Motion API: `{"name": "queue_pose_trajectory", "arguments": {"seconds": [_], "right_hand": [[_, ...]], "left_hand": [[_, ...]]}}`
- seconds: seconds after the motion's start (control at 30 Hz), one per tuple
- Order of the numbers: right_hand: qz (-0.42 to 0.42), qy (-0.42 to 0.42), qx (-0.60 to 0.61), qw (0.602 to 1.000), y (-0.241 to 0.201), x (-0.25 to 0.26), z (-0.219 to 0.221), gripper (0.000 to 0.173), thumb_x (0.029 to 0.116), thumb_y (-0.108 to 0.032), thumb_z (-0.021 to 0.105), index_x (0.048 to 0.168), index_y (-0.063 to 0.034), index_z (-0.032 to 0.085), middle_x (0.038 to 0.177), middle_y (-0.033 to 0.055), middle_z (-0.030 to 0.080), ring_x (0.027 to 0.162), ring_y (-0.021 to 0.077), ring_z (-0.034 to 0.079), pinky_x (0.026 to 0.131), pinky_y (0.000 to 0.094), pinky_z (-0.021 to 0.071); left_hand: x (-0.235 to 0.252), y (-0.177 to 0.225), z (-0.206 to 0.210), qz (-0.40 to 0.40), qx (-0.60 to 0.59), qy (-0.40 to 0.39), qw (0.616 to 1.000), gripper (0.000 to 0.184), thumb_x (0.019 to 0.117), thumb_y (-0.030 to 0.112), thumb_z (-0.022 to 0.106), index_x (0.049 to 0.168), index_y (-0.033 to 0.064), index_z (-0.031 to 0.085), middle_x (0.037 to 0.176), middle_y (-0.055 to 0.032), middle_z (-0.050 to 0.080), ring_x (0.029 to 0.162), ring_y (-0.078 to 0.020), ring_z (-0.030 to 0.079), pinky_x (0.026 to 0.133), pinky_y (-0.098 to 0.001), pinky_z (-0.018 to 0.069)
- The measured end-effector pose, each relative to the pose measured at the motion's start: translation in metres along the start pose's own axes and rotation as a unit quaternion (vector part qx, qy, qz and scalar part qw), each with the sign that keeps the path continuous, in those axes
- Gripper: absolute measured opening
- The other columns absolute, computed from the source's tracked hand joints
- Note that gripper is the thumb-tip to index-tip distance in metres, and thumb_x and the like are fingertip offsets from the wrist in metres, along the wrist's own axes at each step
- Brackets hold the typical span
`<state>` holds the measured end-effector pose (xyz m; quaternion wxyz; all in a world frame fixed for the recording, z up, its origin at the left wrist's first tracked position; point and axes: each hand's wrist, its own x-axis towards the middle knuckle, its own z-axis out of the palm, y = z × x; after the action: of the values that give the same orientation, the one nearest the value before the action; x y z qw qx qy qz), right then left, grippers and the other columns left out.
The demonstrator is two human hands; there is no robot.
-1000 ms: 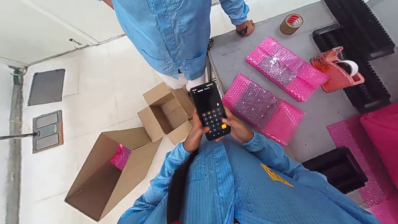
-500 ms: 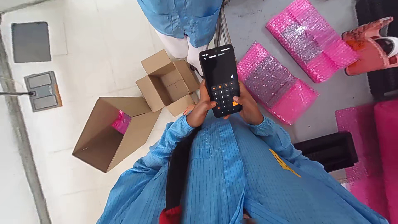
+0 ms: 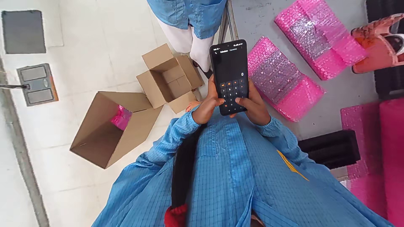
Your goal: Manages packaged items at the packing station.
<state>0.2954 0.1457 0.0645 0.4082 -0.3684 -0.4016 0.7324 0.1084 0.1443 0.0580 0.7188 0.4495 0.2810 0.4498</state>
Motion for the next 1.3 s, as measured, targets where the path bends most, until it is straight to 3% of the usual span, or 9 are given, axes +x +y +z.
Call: {"name": "queue_pose_trajectory", "arguments": {"seconds": [0.1,0.43,0.6,0.73,0.9,0.97,1.07,1.13,1.3], "right_hand": [[-0.016,-0.011,0.018,1.000,0.005,-0.003,-0.004,0.053,0.0909,-0.003,0.042,0.141,-0.0173,0.033,0.112,-0.0042,0.069,0.086,0.0114,0.074,0.059,0.0289,0.0640],[-0.043,-0.005,-0.026,0.999,0.005,-0.009,0.002,0.056,0.0902,-0.006,0.045,0.144,-0.0121,0.030,0.116,-0.0035,0.066,0.092,0.0107,0.073,0.065,0.0306,0.0656],[-0.046,0.011,-0.034,0.998,0.005,-0.008,0.003,0.045,0.0973,-0.012,0.049,0.140,-0.0132,0.036,0.111,-0.0031,0.069,0.087,0.0101,0.074,0.062,0.0286,0.0651],[-0.075,0.020,-0.051,0.996,0.008,-0.010,0.007,0.043,0.0990,-0.015,0.048,0.139,-0.0109,0.035,0.111,-0.0055,0.068,0.088,0.0080,0.073,0.065,0.0278,0.0653],[-0.111,0.016,-0.079,0.991,0.010,-0.013,0.008,0.045,0.1023,-0.019,0.045,0.143,-0.0069,0.032,0.114,-0.0052,0.066,0.093,0.0061,0.072,0.069,0.0275,0.0652],[-0.105,0.018,-0.066,0.992,0.010,-0.013,0.006,0.044,0.1035,-0.025,0.043,0.143,-0.0082,0.032,0.114,-0.0065,0.066,0.093,0.0062,0.072,0.069,0.0275,0.0652],[-0.070,0.010,-0.024,0.997,0.012,-0.012,0.001,0.045,0.1048,-0.037,0.041,0.141,-0.0115,0.033,0.114,-0.0066,0.067,0.093,0.0092,0.073,0.067,0.0300,0.0654],[-0.054,0.000,0.007,0.999,0.011,-0.012,-0.002,0.044,0.1024,-0.033,0.041,0.141,-0.0140,0.035,0.114,-0.0060,0.068,0.092,0.0113,0.074,0.066,0.0318,0.0655],[-0.045,-0.023,0.020,0.999,0.012,-0.011,-0.008,0.049,0.0919,-0.007,0.036,0.140,-0.0139,0.035,0.114,-0.0038,0.069,0.093,0.0126,0.074,0.065,0.0329,0.0658]], "left_hand": [[0.000,0.000,0.003,-0.006,0.017,0.006,1.000,0.071,0.0940,0.021,0.046,0.151,0.0102,0.005,0.134,0.0039,0.051,0.122,-0.0043,0.056,0.106,-0.0300,0.0470],[0.001,-0.002,0.013,0.016,0.083,0.072,0.994,0.055,0.1010,0.010,0.031,0.151,0.0043,0.009,0.126,-0.0001,0.055,0.113,-0.0034,0.061,0.101,-0.0293,0.0522],[-0.004,-0.004,0.014,0.020,0.049,0.065,0.996,0.062,0.0979,0.025,0.045,0.149,0.0096,0.013,0.129,0.0055,0.055,0.119,-0.0033,0.057,0.105,-0.0304,0.0475],[-0.002,-0.002,0.020,0.034,0.083,0.075,0.993,0.060,0.1007,0.016,0.046,0.148,0.0056,0.011,0.123,0.0032,0.056,0.111,-0.0026,0.062,0.098,-0.0284,0.0542],[0.001,-0.003,0.024,0.045,0.113,0.104,0.987,0.055,0.1014,0.007,0.046,0.147,0.0042,0.016,0.122,0.0007,0.059,0.109,-0.0044,0.064,0.097,-0.0308,0.0559],[0.000,-0.005,0.022,0.044,0.083,0.102,0.990,0.054,0.1013,0.018,0.047,0.145,0.0089,0.017,0.122,0.0050,0.058,0.110,-0.0033,0.063,0.098,-0.0298,0.0547],[-0.002,-0.010,0.018,0.048,0.057,0.092,0.993,0.069,0.0990,0.044,0.052,0.148,0.0116,0.016,0.129,0.0076,0.055,0.118,-0.0033,0.058,0.103,-0.0300,0.0503],[-0.002,-0.010,0.015,0.048,0.049,0.086,0.994,0.075,0.0965,0.054,0.054,0.148,0.0138,0.017,0.131,0.0083,0.055,0.120,-0.0038,0.057,0.104,-0.0303,0.0488],[-0.002,-0.009,0.015,0.037,0.055,0.077,0.995,0.079,0.0969,0.055,0.051,0.151,0.0107,0.013,0.133,0.0064,0.054,0.122,-0.0043,0.056,0.106,-0.0307,0.0474]]}}
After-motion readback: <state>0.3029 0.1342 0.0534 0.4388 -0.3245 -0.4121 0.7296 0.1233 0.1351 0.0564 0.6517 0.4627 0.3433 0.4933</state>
